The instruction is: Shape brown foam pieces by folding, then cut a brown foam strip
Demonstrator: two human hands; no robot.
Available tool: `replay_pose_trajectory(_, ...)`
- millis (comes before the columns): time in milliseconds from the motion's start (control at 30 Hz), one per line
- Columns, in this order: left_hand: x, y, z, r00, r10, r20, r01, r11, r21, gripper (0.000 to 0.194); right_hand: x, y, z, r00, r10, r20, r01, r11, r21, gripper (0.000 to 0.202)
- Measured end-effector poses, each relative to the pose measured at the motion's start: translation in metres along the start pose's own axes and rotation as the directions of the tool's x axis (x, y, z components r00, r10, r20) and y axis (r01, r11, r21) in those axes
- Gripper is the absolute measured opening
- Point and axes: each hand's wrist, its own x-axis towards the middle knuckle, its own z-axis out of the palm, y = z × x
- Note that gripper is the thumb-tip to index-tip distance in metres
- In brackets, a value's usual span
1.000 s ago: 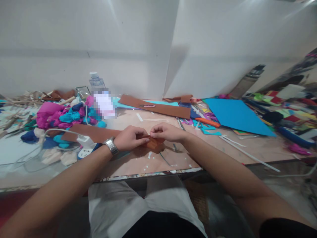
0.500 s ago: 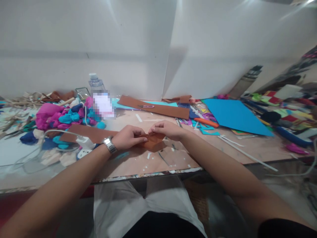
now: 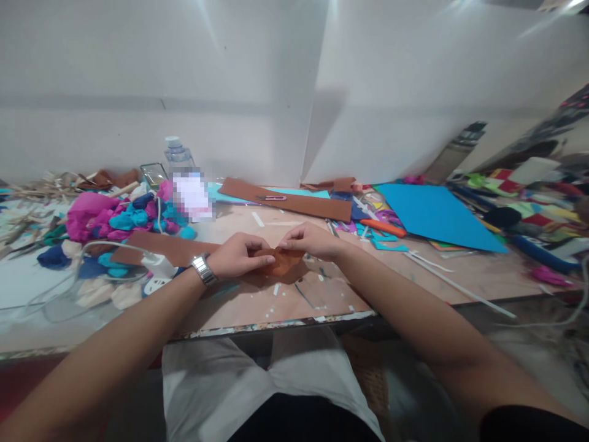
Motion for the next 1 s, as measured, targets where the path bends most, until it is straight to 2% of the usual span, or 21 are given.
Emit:
replay_pose_trajectory(167,0.0,0.003,0.004,1.0,0.002,-0.009,-0.003,0.998,-0.069,0.037,-0.001,-0.001,0.003,0.999,-0.034,0.04,0.035,0.999,-0.032,0.046)
replay_pose_trajectory(300,0.001,0.002,0.003,0.999,0.004,-0.033,-0.008,0.995,-0.099,0.035,0.0,0.001,-0.001,0.998,-0.067,0.021,0.067,0.998,-0.018,0.044)
replay_pose_trajectory(567,0.001,0.001,0.003,0.999,-0.007,-0.033,0.004,0.995,-0.101,0.037,-0.001,-0.006,0.001,0.998,-0.057,0.032,0.058,0.998,-0.037,0.044)
replay_pose_trajectory(800,0.0,0.001,0.003,1.0,0.011,0.005,-0.01,0.996,-0.089,0.038,-0.004,-0.007,0.004,0.989,-0.009,0.148,-0.007,0.995,0.104,0.051)
replay_pose_trajectory(1000,0.001,0.0,0.002,0.999,0.026,-0.036,-0.029,0.995,-0.097,0.036,0.0,-0.002,-0.004,0.998,-0.014,0.058,0.003,0.982,0.187,0.06)
